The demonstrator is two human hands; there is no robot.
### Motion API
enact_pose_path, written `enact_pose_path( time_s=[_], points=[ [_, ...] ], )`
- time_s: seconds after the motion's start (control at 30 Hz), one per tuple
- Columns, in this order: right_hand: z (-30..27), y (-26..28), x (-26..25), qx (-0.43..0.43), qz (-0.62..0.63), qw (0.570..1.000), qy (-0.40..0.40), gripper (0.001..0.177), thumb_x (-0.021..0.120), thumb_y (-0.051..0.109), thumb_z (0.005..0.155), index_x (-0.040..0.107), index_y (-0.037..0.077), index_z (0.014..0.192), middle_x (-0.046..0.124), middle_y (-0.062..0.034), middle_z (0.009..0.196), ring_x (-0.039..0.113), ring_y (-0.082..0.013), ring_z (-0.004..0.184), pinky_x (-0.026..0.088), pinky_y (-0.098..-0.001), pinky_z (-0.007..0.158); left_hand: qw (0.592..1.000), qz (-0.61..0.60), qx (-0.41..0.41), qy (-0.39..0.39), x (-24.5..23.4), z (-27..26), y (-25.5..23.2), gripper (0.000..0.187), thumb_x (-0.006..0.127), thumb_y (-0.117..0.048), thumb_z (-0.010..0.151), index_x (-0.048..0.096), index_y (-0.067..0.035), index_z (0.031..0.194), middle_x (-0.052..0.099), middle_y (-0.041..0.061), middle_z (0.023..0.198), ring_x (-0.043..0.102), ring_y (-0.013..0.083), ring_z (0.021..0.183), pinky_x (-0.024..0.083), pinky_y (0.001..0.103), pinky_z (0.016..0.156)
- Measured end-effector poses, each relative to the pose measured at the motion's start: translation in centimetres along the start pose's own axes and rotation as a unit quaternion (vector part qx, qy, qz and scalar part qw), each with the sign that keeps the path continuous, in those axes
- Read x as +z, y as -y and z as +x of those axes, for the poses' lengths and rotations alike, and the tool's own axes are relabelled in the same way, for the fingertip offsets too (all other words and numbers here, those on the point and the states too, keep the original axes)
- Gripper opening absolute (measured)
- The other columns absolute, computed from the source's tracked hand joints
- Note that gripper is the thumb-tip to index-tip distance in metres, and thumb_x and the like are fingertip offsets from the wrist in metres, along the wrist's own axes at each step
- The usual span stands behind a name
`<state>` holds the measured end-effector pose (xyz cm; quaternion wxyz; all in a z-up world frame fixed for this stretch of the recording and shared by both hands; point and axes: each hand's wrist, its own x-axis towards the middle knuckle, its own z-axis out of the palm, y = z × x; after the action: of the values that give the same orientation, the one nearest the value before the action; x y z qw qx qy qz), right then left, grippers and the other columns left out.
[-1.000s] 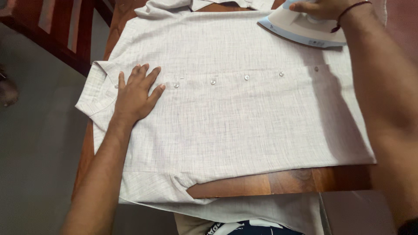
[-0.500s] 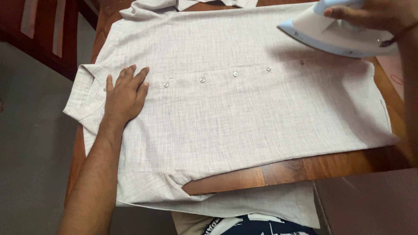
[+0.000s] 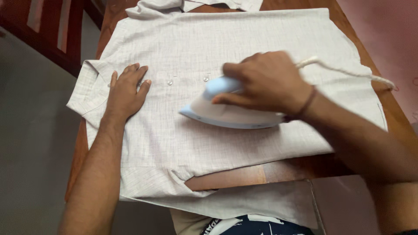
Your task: The person irons a white shirt laid out on a wooden table. They use a handheld electric iron to smooth the front placket, chest, and body of the shirt, moving the iron back and forth while holding the fabric steady with the other hand.
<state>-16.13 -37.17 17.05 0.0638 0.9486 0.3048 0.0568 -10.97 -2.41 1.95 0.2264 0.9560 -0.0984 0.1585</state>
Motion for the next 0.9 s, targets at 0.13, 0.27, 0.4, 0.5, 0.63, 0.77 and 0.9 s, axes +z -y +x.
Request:
enact_pose_path(
  time_s=[0.13,0.27,0.4,0.5,0.63,0.77,0.9],
  points=[
    [2.2,3.5,1.4,-0.020,0.039,0.999,-0.021,0.062,0.059,0.080,0.085,0.072,0.020,0.098,0.069,-0.0032,0.061,0.066,-0.0188,0.049,0.045,-0.0355,0.040,1.000,-0.003,-0.007,-0.002,0.1,0.0,0.1,0.045,0.058,-0.027,0.100,0.060,-0.007,0.141,0.053,0.018,0.151,0.044,0.0319,0.143,0.017,0.061,0.121],
    [3.1,4.1,2.7,-0.039,0.042,0.997,-0.042,0.060,0.062,0.077,0.085,0.073,0.019,0.096,0.069,-0.0035,0.060,0.067,-0.0188,0.049,0.046,-0.0344,0.039,1.000,0.005,-0.001,0.000,0.3,0.0,0.3,0.046,0.058,-0.027,0.101,0.059,-0.006,0.142,0.054,0.018,0.150,0.045,0.0315,0.143,0.019,0.061,0.122],
    [2.9,3.3,3.5,-0.056,0.028,0.993,-0.099,0.057,0.064,0.074,0.087,0.074,0.019,0.096,0.069,-0.0031,0.059,0.065,-0.0173,0.045,0.044,-0.0330,0.035,0.999,0.018,0.023,-0.017,0.6,0.1,0.6,0.047,0.058,-0.027,0.102,0.058,-0.004,0.143,0.052,0.021,0.151,0.043,0.0354,0.144,0.021,0.061,0.120],
    [2.8,3.0,4.0,-0.057,0.020,0.991,-0.118,0.056,0.065,0.073,0.088,0.074,0.019,0.095,0.068,-0.0026,0.059,0.063,-0.0160,0.043,0.042,-0.0316,0.034,0.996,0.059,0.050,-0.034,1.1,-0.2,0.3,0.044,0.055,-0.022,0.104,0.057,-0.003,0.144,0.051,0.024,0.152,0.041,0.0394,0.144,0.023,0.062,0.118],
    [2.5,3.0,4.5,-0.053,0.028,0.987,-0.147,0.055,0.067,0.073,0.087,0.074,0.019,0.092,0.067,-0.0022,0.058,0.062,-0.0163,0.043,0.040,-0.0328,0.036,0.974,0.200,0.094,-0.049,1.0,-0.6,-0.7,0.050,0.046,-0.002,0.103,0.053,-0.002,0.153,0.047,0.025,0.161,0.040,0.0396,0.153,0.027,0.059,0.125],
    [2.8,3.0,4.7,-0.072,-0.037,0.973,-0.214,0.054,0.067,0.073,0.088,0.073,0.019,0.084,0.066,-0.0029,0.056,0.063,-0.0158,0.046,0.041,-0.0325,0.039,0.996,0.088,0.026,-0.021,1.9,-2.5,-3.7,0.053,0.048,-0.013,0.103,0.044,0.001,0.154,0.036,0.028,0.162,0.030,0.0455,0.150,0.025,0.060,0.119],
    [3.4,3.7,4.8,-0.056,-0.036,0.981,-0.184,0.052,0.066,0.066,0.090,0.070,0.016,0.078,0.065,-0.0040,0.054,0.062,-0.0168,0.045,0.042,-0.0339,0.037,0.994,0.095,-0.041,0.034,1.7,-4.7,-5.5,0.061,0.050,-0.029,0.102,0.039,-0.003,0.156,0.032,0.024,0.163,0.026,0.0428,0.151,0.020,0.065,0.118]
  ],
)
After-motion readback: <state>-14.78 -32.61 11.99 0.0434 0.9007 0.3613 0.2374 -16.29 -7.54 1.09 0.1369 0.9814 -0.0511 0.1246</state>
